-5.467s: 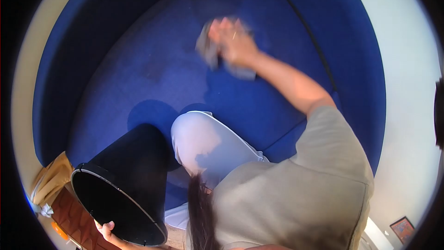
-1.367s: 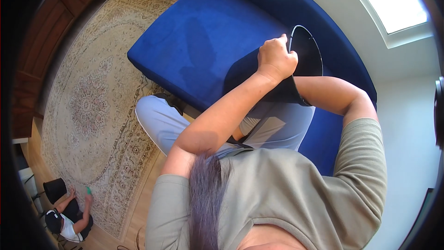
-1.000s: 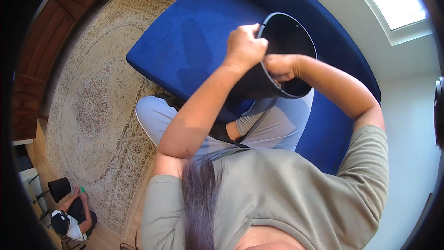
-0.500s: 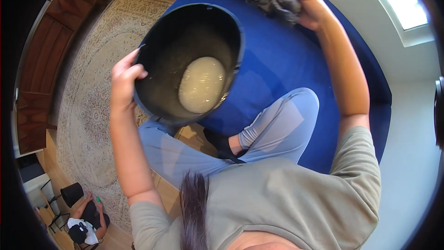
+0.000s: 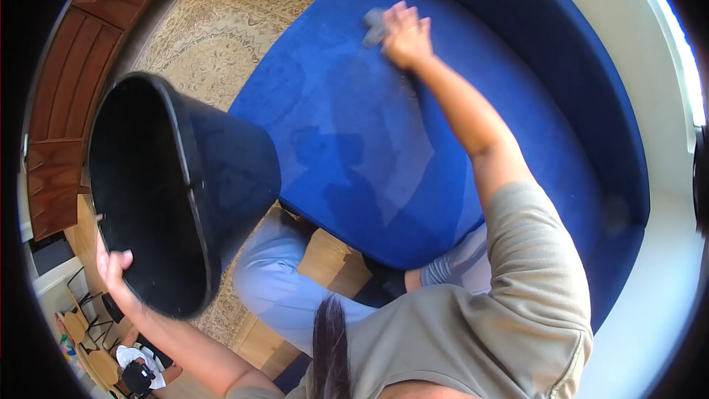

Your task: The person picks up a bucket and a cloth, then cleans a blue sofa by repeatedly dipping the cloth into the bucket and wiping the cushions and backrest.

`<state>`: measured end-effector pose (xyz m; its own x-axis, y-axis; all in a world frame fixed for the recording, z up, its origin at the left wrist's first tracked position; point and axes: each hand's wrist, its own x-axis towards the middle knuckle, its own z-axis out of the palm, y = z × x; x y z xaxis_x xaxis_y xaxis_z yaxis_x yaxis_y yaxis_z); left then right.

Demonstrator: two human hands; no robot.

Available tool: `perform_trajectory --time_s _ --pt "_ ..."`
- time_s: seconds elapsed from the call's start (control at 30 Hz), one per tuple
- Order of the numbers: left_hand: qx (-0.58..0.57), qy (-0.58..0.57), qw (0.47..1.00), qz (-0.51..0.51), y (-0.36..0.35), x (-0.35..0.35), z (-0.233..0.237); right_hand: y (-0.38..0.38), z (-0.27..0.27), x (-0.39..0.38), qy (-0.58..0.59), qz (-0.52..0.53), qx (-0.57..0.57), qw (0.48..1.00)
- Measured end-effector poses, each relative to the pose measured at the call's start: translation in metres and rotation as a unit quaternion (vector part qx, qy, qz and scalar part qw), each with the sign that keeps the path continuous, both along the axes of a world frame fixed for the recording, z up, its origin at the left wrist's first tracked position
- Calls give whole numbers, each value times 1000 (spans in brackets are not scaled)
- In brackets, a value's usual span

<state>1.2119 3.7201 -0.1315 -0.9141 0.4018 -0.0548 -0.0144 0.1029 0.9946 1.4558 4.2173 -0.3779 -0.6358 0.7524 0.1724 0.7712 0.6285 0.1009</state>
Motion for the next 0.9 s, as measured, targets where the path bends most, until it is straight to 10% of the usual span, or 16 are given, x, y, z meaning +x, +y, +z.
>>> perform_trajectory --time_s 0.1,0.23,0.37,0.47,0.63,0.73,0.9 --pt "17 -20 1000 8 -20 4 3 41 -10 -34 97 -97 7 991" --pt "21 -47 995 83 -57 -5 6 -104 7 -103 80 193 -54 976" --pt "-39 -30 992 115 -73 -24 12 -255 -12 -139 133 501 -180 836" --pt "-74 -43 990 110 -104 -60 -17 -188 -5 -137 116 446 -56 886" --pt "-60 -31 982 176 -159 -96 -139 43 -10 -87 13 29 -17 999" --pt "-93 -15 952 292 -163 -107 -224 39 -15 -112 1 1 -36 999" --pt "-80 -16 937 340 -135 -108 -328 -196 4 -191 51 367 -144 918"
